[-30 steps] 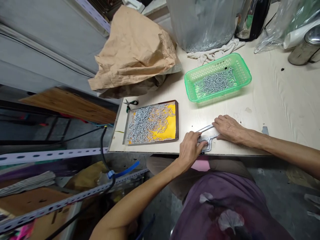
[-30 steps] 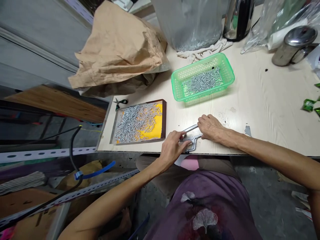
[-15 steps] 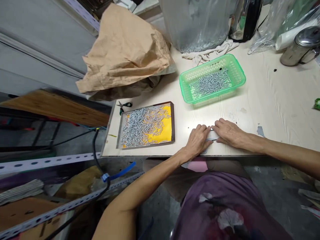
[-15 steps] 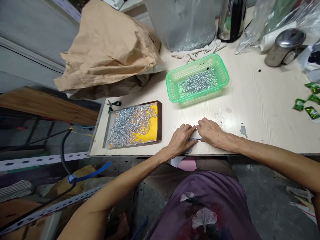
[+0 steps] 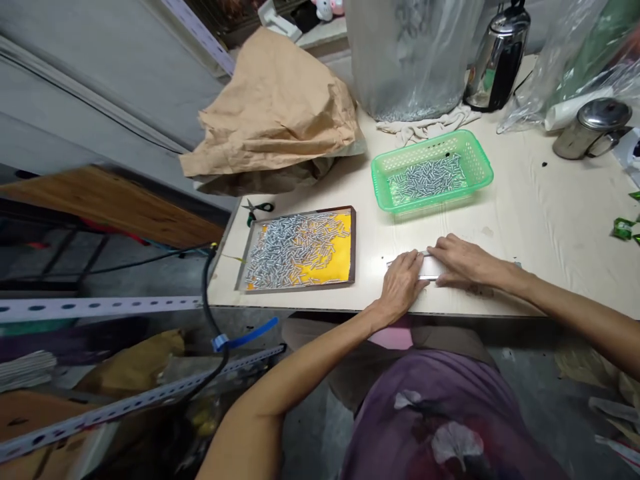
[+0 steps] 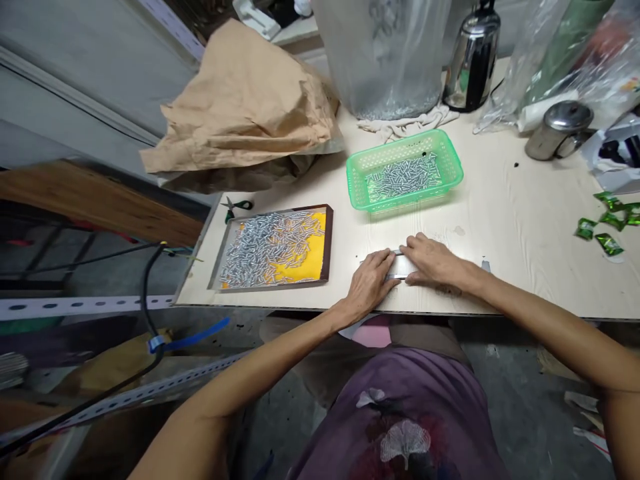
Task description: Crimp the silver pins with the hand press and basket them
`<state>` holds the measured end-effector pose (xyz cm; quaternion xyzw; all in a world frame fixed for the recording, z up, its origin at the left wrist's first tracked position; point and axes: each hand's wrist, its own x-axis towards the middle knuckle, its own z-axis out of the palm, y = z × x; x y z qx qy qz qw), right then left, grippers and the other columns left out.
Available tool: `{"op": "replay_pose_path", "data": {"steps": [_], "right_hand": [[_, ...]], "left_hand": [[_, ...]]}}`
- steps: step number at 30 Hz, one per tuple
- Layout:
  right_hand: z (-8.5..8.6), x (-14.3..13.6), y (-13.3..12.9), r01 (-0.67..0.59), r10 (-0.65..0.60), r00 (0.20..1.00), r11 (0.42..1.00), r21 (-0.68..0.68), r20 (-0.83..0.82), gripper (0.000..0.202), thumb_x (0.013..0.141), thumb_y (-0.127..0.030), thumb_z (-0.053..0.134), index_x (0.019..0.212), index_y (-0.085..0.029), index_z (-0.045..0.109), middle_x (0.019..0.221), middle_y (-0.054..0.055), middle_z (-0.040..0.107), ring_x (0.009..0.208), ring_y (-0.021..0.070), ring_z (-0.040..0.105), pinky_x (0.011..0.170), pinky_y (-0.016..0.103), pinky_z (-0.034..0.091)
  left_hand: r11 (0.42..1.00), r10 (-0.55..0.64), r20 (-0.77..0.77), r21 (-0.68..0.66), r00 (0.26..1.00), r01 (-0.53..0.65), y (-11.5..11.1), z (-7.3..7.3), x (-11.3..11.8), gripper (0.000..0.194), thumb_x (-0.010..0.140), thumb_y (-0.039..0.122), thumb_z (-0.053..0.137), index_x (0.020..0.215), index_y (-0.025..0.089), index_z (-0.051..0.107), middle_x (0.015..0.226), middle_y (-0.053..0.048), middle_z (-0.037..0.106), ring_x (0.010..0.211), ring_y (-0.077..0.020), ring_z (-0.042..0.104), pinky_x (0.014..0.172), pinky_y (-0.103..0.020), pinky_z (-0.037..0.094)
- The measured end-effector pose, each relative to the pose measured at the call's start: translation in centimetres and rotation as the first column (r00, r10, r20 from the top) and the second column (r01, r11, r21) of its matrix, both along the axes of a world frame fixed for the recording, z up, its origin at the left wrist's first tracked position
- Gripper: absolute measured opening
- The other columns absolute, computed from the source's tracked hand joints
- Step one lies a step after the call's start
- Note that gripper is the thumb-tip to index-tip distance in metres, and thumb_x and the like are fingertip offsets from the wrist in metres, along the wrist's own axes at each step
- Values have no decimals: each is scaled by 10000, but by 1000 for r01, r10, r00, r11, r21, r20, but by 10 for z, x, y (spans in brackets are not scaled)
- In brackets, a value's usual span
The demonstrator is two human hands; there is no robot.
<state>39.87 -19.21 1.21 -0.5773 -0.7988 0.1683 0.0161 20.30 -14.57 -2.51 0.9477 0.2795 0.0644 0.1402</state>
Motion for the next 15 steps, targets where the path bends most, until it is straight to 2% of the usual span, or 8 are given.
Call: {"op": "replay_pose_path", "data": {"steps": [2, 5, 8, 12, 13, 15], "right_hand": [[3, 8, 13, -8, 8, 1000, 999, -34, 12, 346, 848, -372, 697, 1077, -120, 639, 984, 123, 618, 905, 241, 534, 734, 303, 407], [1, 8, 27, 43, -44, 997, 999, 17, 68, 177, 906, -249, 603, 1028, -133, 655, 964, 117, 627, 887, 226, 540, 735, 297, 384], [-4, 2, 40, 80, -90, 986, 994, 78, 137, 129, 921, -213, 570, 957, -133, 664, 938, 115, 648, 883, 229, 535, 748, 313, 355], [0, -15, 54, 128, -151, 967, 984, 124, 206, 160, 935, -184, 530, 990, -140, 673, 958, 119, 668, 905, 241, 521, 745, 331, 321], [4, -23, 55, 102, -128, 968, 986, 129, 215, 178, 932, -168, 526, 1026, -149, 677, 978, 120, 668, 915, 243, 518, 740, 332, 315], [11, -43, 55, -45, 25, 981, 994, 100, 192, 202, 933, -182, 535, 1066, -194, 687, 1021, 111, 660, 931, 239, 512, 722, 329, 310]], "left_hand": [[999, -7, 117, 47, 993, 2, -13, -13, -2, 413, 973, 248, 454, 1375, 149, 452, 1447, -173, 494, 1367, -303, 442, 1092, -495, 426], [995, -91, 191, 56, 977, 82, -35, -27, -4, 422, 997, 292, 411, 1389, 138, 435, 1478, -185, 464, 1434, -306, 362, 1126, -508, 394], [991, -134, 203, 11, 970, 135, -49, -32, -2, 473, 990, 383, 439, 1384, 122, 443, 1440, -203, 503, 1425, -301, 380, 1136, -520, 379], [993, -103, 226, -30, 969, 113, -47, -29, 3, 504, 976, 419, 466, 1370, 106, 458, 1417, -210, 522, 1412, -311, 397, 1147, -544, 351], [993, -106, 236, -28, 966, 116, -46, -29, 4, 520, 968, 428, 480, 1367, 96, 460, 1416, -215, 519, 1409, -320, 399, 1144, -543, 354], [988, -143, 256, -20, 956, 154, -45, -28, 3, 539, 953, 431, 511, 1359, 79, 469, 1392, -224, 533, 1384, -326, 428, 1123, -519, 386]]}}
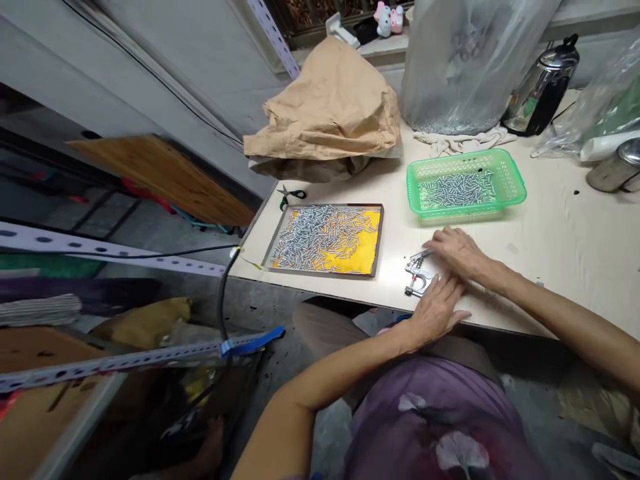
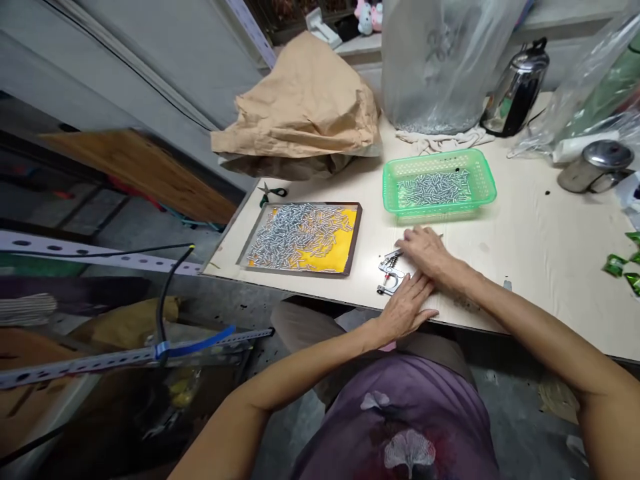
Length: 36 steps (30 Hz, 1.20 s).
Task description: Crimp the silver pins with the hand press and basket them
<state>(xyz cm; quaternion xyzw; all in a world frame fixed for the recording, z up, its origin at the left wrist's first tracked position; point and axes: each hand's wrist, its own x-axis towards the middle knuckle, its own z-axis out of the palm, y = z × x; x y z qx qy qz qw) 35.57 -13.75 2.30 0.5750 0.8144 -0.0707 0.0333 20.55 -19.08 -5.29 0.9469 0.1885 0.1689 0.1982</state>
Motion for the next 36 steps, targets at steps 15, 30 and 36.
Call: {"op": "replay_pose_path", "data": {"steps": [15, 30, 36], "right_hand": [[-3, -17, -2, 64, 151, 700, 960, 271, -698, 292, 1002, -316, 385, 1063, -209, 650, 928, 82, 686, 810, 198, 625, 706, 347, 510], [15, 26, -13, 185, -114, 967, 928, 322, -228, 296, 994, -162, 395, 991, -178, 691, 820, 65, 625, 770, 179, 540, 653, 277, 393], [-32, -6, -78, 79, -59, 984, 990, 116, -167, 120, 896, -219, 635, 1007, -176, 653, 879, 58, 626, 783, 187, 574, 623, 282, 390]], "left_hand": [[684, 729, -136, 183, 671, -706, 129, 52, -133, 175, 933, 209, 536, 935, 154, 702, 914, -95, 660, 918, -220, 567, 836, -358, 466], [812, 584, -528, 367, 617, -454, 158, 51, -128, 264, 924, 151, 426, 934, 155, 690, 962, -173, 678, 998, -319, 574, 761, -380, 420], [835, 550, -472, 318, 690, -448, 158, 59, -126, 238, 888, 134, 442, 832, 149, 673, 1028, -180, 657, 998, -301, 576, 804, -387, 433]]}}
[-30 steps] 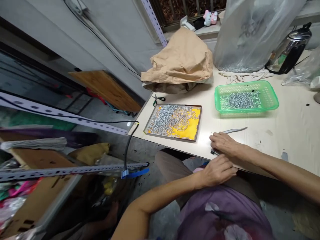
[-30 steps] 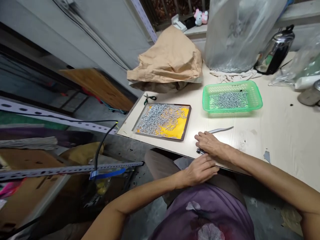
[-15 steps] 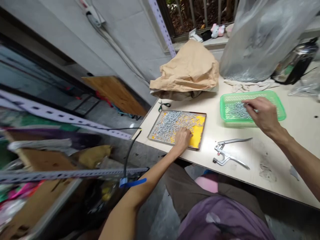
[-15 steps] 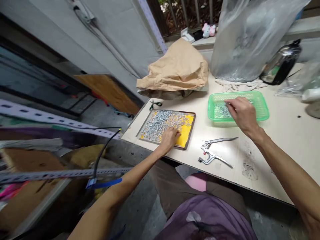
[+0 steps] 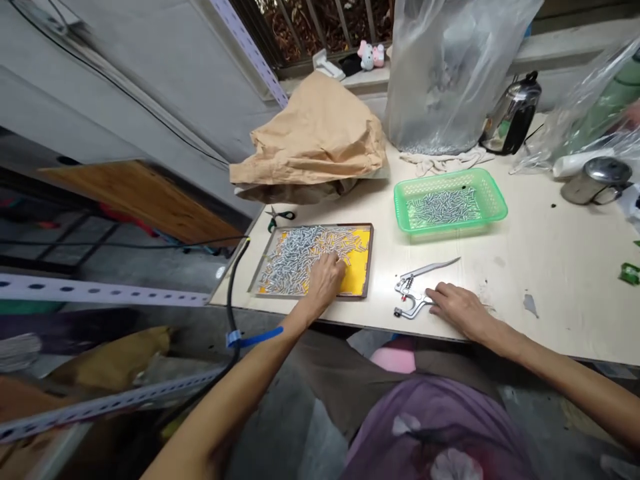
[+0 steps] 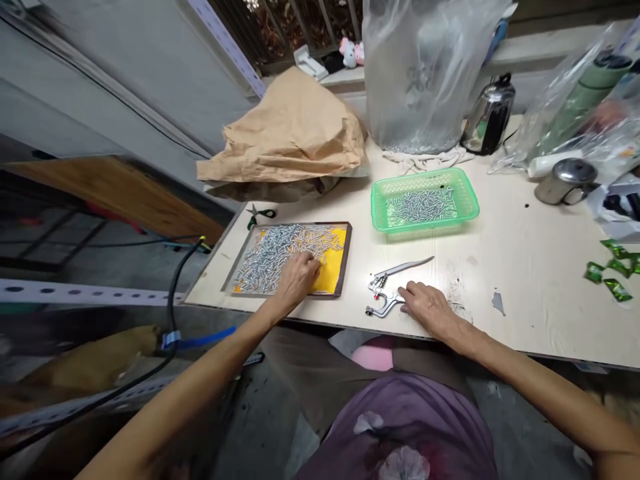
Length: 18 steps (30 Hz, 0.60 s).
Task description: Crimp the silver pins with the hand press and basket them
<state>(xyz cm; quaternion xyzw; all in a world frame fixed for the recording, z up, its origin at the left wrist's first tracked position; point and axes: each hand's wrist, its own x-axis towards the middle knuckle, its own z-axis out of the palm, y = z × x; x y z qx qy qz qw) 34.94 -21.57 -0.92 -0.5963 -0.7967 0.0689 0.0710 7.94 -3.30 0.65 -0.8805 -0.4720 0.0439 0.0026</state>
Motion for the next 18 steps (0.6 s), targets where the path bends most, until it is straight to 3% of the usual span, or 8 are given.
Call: {"op": "replay_pose_path", "data": {"steps": [3, 5, 6, 8, 10, 12, 14, 18], "right_hand": [[-9, -2, -7, 7, -7, 1000, 999, 53, 6, 106, 916, -168, 581, 989, -181, 657, 835, 58, 618, 781, 197, 555, 629, 295, 366], [-10, -2, -6, -7, 8, 1000, 996, 90, -6, 144, 937, -148, 527, 971, -178, 663, 811, 60, 615, 762, 196, 534, 634, 303, 349], [-9, -1, -6, -14, 15, 1000, 994, 104, -8, 170, 944, -138, 503, 965, -176, 667, 805, 63, 616, 757, 196, 524, 636, 307, 342], [-7, 2, -4, -28, 28, 1000, 993, 114, 1, 215, 951, -118, 465, 954, -174, 672, 805, 68, 622, 756, 199, 509, 639, 313, 331], [-5, 5, -3, -41, 39, 999, 994, 102, 18, 237, 950, -102, 449, 958, -172, 675, 819, 72, 631, 762, 204, 499, 644, 316, 329], [-3, 8, -1, -54, 52, 998, 995, 78, 31, 251, 947, -88, 440, 977, -169, 675, 844, 77, 640, 773, 207, 493, 655, 316, 332], [-1, 9, -1, -62, 61, 998, 996, 60, 34, 261, 948, -83, 431, 1002, -167, 672, 863, 80, 644, 783, 210, 488, 664, 316, 331], [-1, 9, 0, -56, 54, 998, 997, 57, 41, 263, 949, -85, 426, 995, -169, 672, 849, 82, 633, 785, 213, 475, 667, 321, 313]], "left_hand": [[985, 169, 249, -80, 954, -154, 0, 8, 4, 180, 837, 144, 495, 774, 170, 660, 907, -112, 678, 912, -237, 607, 798, -329, 453], [929, 356, 441, -265, 824, -259, -8, 15, 10, 118, 795, 165, 541, 760, 176, 654, 792, -50, 676, 783, -180, 617, 733, -277, 466], [874, 457, 503, -404, 734, -268, -16, 18, 14, 86, 776, 185, 569, 758, 172, 651, 736, -25, 665, 705, -153, 607, 680, -253, 466], [707, 643, 512, -682, 570, -185, -35, 21, 24, 77, 737, 227, 636, 753, 152, 644, 651, 5, 638, 564, -105, 554, 568, -215, 443], [514, 768, 415, -854, 487, -82, -57, 21, 38, 124, 694, 231, 695, 732, 133, 629, 610, 14, 623, 474, -72, 494, 482, -193, 406], [374, 831, 309, -926, 462, -52, -76, 18, 51, 133, 675, 198, 720, 706, 127, 612, 588, 19, 615, 424, -50, 452, 424, -177, 363], [296, 860, 232, -952, 455, -73, -88, 13, 63, 118, 691, 169, 713, 690, 125, 604, 549, 35, 586, 383, -33, 403, 378, -163, 295], [261, 851, 173, -958, 496, -115, -98, 6, 77, 101, 729, 164, 705, 683, 116, 629, 473, 71, 507, 337, -12, 312, 352, -165, 191]]}}
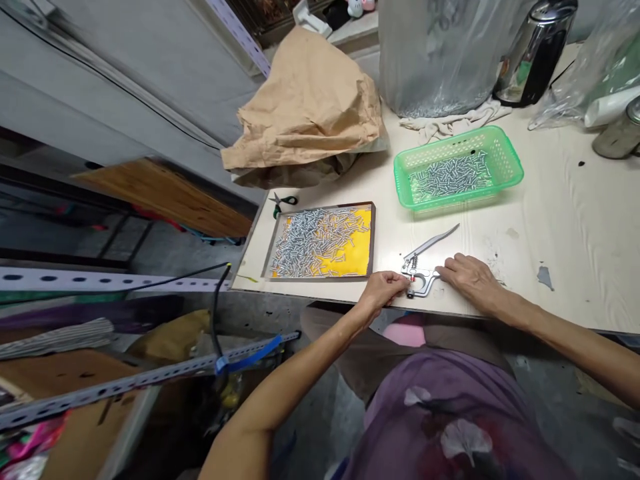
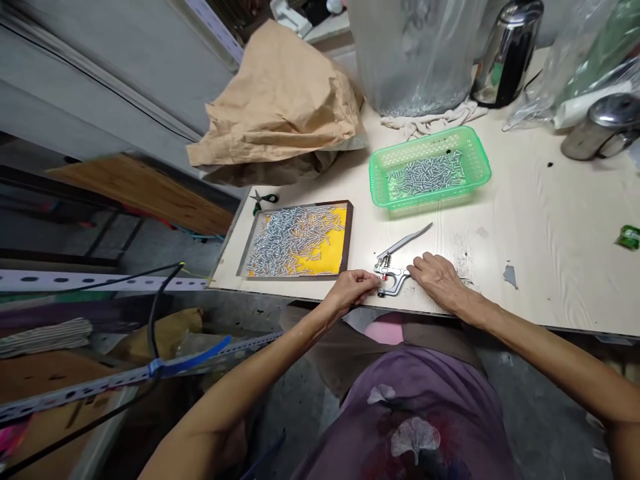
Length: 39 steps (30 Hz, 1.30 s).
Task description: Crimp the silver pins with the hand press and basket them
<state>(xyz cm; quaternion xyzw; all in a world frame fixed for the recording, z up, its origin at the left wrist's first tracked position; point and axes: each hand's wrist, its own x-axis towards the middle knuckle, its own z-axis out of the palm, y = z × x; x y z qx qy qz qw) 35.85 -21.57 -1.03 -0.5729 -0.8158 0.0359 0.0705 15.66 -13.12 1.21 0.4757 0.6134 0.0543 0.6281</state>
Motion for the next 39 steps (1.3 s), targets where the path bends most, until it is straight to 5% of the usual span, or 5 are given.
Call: {"op": "replay_pose_path", "data": {"steps": [8, 17, 21, 27, 39], "right_hand": [[-6, -1, 0, 5, -5, 1000, 1000, 6, 7, 265, 951, -76, 417, 952, -178, 662, 846, 80, 633, 790, 214, 469, 667, 325, 296], [-3, -2, 1, 8, -7, 1000, 999, -43, 18, 245, 954, -89, 433, 918, -177, 659, 877, 85, 650, 814, 209, 505, 665, 324, 322], [3, 5, 6, -11, 6, 999, 994, -112, -44, 184, 950, -305, 545, 1025, -173, 647, 1022, 118, 653, 904, 236, 535, 715, 329, 379], [-1, 26, 34, -54, 54, 999, 993, -101, 4, 955, 713, -639, 716, 1427, -98, 387, 1471, 243, 402, 1337, 413, 320, 971, 498, 363], [7, 19, 47, -71, 94, 984, 986, -153, 149, 787, 668, -595, 747, 1248, -112, 527, 1173, 177, 605, 1050, 330, 508, 905, 435, 379]], "left_hand": [[995, -100, -104, -2, 990, 100, 1, -4, 4, 129, 763, 163, 673, 648, 114, 644, 452, 68, 511, 326, -19, 315, 352, -180, 196], [947, -270, -101, -208, 958, 245, 10, 1, 8, 238, 775, 138, 672, 555, 125, 581, 397, 61, 507, 298, -18, 315, 327, -164, 171], [945, -266, -110, -227, 958, 236, 6, 2, 7, 247, 792, 143, 659, 559, 126, 576, 389, 65, 504, 287, -18, 324, 318, -161, 181], [946, -256, -129, -238, 958, 221, 0, 1, 4, 231, 802, 153, 666, 588, 121, 584, 398, 69, 507, 287, -18, 327, 321, -161, 207], [955, -225, -121, -227, 967, 193, -5, 2, 1, 190, 831, 140, 653, 650, 114, 598, 401, 81, 499, 287, -15, 326, 319, -157, 211]]}}
